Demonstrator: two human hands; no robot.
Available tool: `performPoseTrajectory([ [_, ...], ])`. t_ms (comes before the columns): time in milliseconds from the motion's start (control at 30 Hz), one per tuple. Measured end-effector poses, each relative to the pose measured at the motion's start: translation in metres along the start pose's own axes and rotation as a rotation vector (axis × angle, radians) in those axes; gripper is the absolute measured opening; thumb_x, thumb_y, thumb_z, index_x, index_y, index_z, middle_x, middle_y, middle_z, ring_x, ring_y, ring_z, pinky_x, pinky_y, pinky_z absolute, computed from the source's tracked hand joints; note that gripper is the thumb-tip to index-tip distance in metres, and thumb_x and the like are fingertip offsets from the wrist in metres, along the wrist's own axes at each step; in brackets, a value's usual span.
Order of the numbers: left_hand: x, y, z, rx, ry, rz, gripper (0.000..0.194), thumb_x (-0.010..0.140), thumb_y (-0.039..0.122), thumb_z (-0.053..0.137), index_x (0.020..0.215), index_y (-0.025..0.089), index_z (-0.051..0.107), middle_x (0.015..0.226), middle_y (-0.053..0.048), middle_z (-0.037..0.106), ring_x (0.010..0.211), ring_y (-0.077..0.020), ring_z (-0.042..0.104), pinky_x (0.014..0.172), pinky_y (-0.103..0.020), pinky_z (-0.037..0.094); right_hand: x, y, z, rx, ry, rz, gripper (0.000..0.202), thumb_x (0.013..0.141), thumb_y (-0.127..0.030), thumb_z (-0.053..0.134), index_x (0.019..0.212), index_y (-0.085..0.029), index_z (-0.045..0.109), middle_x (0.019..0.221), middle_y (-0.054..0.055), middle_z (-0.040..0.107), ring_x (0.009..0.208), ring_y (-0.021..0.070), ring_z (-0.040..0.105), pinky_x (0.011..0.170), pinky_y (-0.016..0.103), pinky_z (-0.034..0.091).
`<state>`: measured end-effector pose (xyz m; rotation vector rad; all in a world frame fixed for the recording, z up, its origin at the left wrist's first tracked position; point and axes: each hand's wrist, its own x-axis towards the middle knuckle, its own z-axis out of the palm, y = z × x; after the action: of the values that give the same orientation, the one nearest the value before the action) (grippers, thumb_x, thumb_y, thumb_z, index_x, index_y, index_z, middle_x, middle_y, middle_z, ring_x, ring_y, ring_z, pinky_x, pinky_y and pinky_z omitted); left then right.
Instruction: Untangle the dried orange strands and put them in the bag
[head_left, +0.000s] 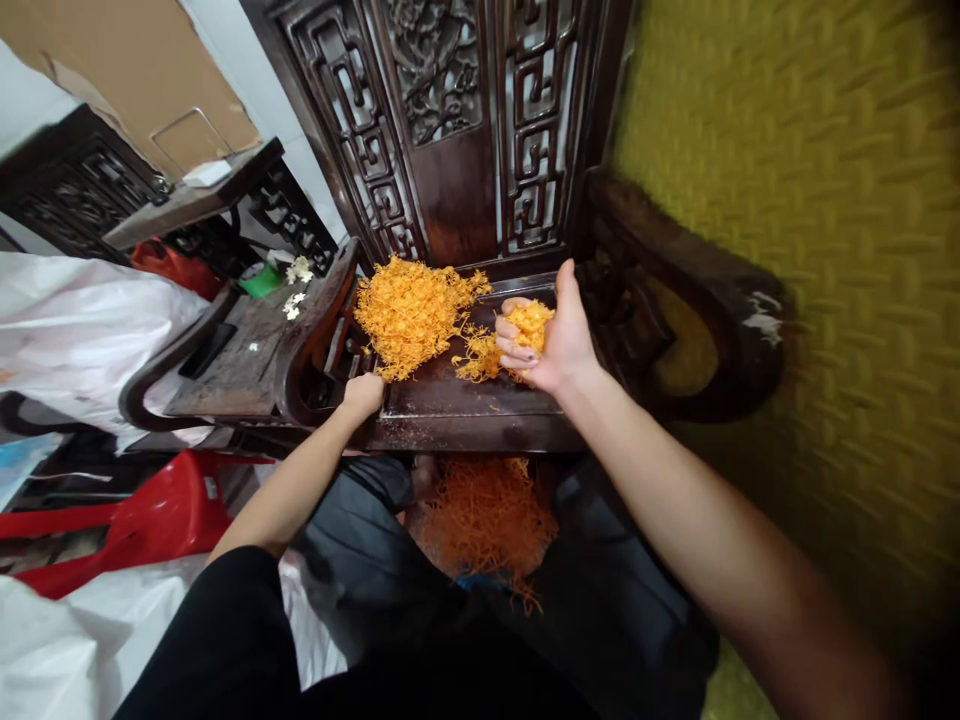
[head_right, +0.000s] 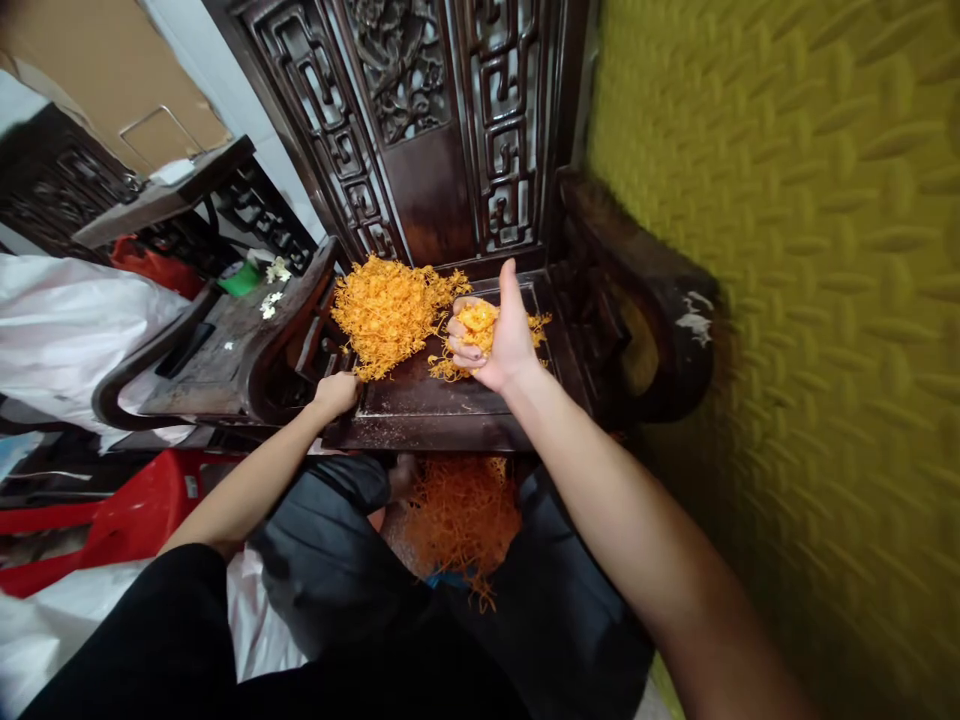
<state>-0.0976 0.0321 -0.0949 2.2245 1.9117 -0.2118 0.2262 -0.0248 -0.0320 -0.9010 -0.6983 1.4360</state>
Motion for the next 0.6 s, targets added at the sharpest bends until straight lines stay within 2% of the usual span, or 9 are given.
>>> performPoseTrajectory([
  [67, -0.004, 0.013, -0.013, -0.037, 0.099, 0.064, 0.015, 0.088, 0.016, 0.059, 0.098, 0.016, 0.072, 0.108, -0.013, 0.071, 0.107, -0.0237, 0.066, 0.094, -0.032, 0.048, 0.001, 0.005, 0.004, 0.104, -0.076, 0.017, 0.073, 0.078, -0.093, 0.037, 0.074, -0.022, 0.057, 0.054, -0.002, 0.047, 0.038, 0.0092, 0.032, 0.038, 0.026, 0.023],
  [133, -0.008, 0.035, -0.023, -0.197, 0.309, 0.145, 0.022, 0.091, 0.017, 0.05, 0.103, 0.018, 0.069, 0.112, -0.009, 0.069, 0.105, -0.0185, 0.064, 0.094, -0.028, 0.047, 0.002, 0.011, 0.013, 0.225, -0.099, 0.006, 0.063, 0.079, -0.086, 0.046, 0.076, -0.023, 0.053, 0.056, -0.003, 0.046, 0.038, 0.0091, 0.03, 0.037, 0.026, 0.019],
  [200, -0.01, 0.068, -0.027, -0.601, 0.619, 0.244, 0.018, 0.088, 0.016, 0.047, 0.092, 0.018, 0.065, 0.1, -0.007, 0.066, 0.094, -0.0166, 0.061, 0.087, -0.027, 0.048, 0.005, 0.017, 0.025, 0.341, -0.072, -0.027, 0.049, 0.081, -0.072, 0.055, 0.078, -0.024, 0.049, 0.058, -0.005, 0.046, 0.038, 0.0087, 0.032, 0.037, 0.024, 0.018],
  [233, -0.011, 0.087, -0.028, -0.837, 0.703, 0.285, 0.015, 0.085, 0.015, 0.047, 0.085, 0.018, 0.061, 0.094, -0.005, 0.063, 0.09, -0.0161, 0.06, 0.083, -0.027, 0.049, 0.007, 0.021, 0.031, 0.386, -0.057, -0.045, 0.043, 0.082, -0.065, 0.057, 0.08, -0.024, 0.048, 0.059, -0.005, 0.047, 0.039, 0.0086, 0.034, 0.038, 0.023, 0.019],
  [300, -0.011, 0.126, -0.028, -1.339, 0.642, 0.275, 0.008, 0.079, 0.014, 0.047, 0.079, 0.019, 0.054, 0.086, -0.002, 0.057, 0.08, -0.014, 0.057, 0.074, -0.024, 0.049, 0.012, 0.027, 0.043, 0.429, -0.03, -0.082, 0.033, 0.082, -0.055, 0.059, 0.082, -0.023, 0.048, 0.062, -0.005, 0.049, 0.042, 0.0089, 0.037, 0.039, 0.023, 0.023],
  [400, -0.01, 0.174, -0.034, -2.003, 0.274, 0.072, 0.006, 0.082, 0.016, 0.043, 0.081, 0.019, 0.047, 0.078, -0.001, 0.054, 0.066, -0.0117, 0.054, 0.067, -0.023, 0.048, 0.021, 0.037, 0.056, 0.372, 0.06, -0.177, 0.031, 0.086, -0.054, 0.051, 0.083, -0.024, 0.048, 0.066, -0.004, 0.051, 0.048, 0.0115, 0.045, 0.041, 0.024, 0.033],
  [467, -0.009, 0.191, -0.041, -2.266, 0.138, -0.049, 0.009, 0.087, 0.019, 0.039, 0.08, 0.019, 0.045, 0.074, -0.001, 0.051, 0.063, -0.0117, 0.054, 0.067, -0.023, 0.048, 0.028, 0.045, 0.061, 0.247, 0.159, -0.317, 0.03, 0.09, -0.053, 0.044, 0.085, -0.024, 0.051, 0.075, -0.001, 0.055, 0.06, 0.0143, 0.054, 0.051, 0.026, 0.045],
  [533, -0.007, 0.197, -0.05, -2.414, 0.139, -0.107, 0.017, 0.093, 0.029, 0.037, 0.083, 0.019, 0.046, 0.078, -0.003, 0.055, 0.071, -0.0135, 0.06, 0.072, -0.025, 0.051, 0.034, 0.053, 0.062, 0.019, 0.212, -0.474, 0.026, 0.092, -0.046, 0.041, 0.089, -0.024, 0.056, 0.091, 0.001, 0.061, 0.083, 0.0172, 0.062, 0.075, 0.03, 0.054],
  [600, -0.004, 0.194, -0.056, -2.437, 0.2, -0.131, 0.028, 0.097, 0.043, 0.037, 0.088, 0.02, 0.049, 0.088, -0.005, 0.059, 0.083, -0.0153, 0.064, 0.079, -0.026, 0.054, 0.036, 0.061, 0.062, -0.262, 0.172, -0.568, 0.023, 0.092, -0.04, 0.044, 0.095, -0.024, 0.06, 0.106, 0.004, 0.064, 0.104, 0.0201, 0.062, 0.098, 0.036, 0.05],
])
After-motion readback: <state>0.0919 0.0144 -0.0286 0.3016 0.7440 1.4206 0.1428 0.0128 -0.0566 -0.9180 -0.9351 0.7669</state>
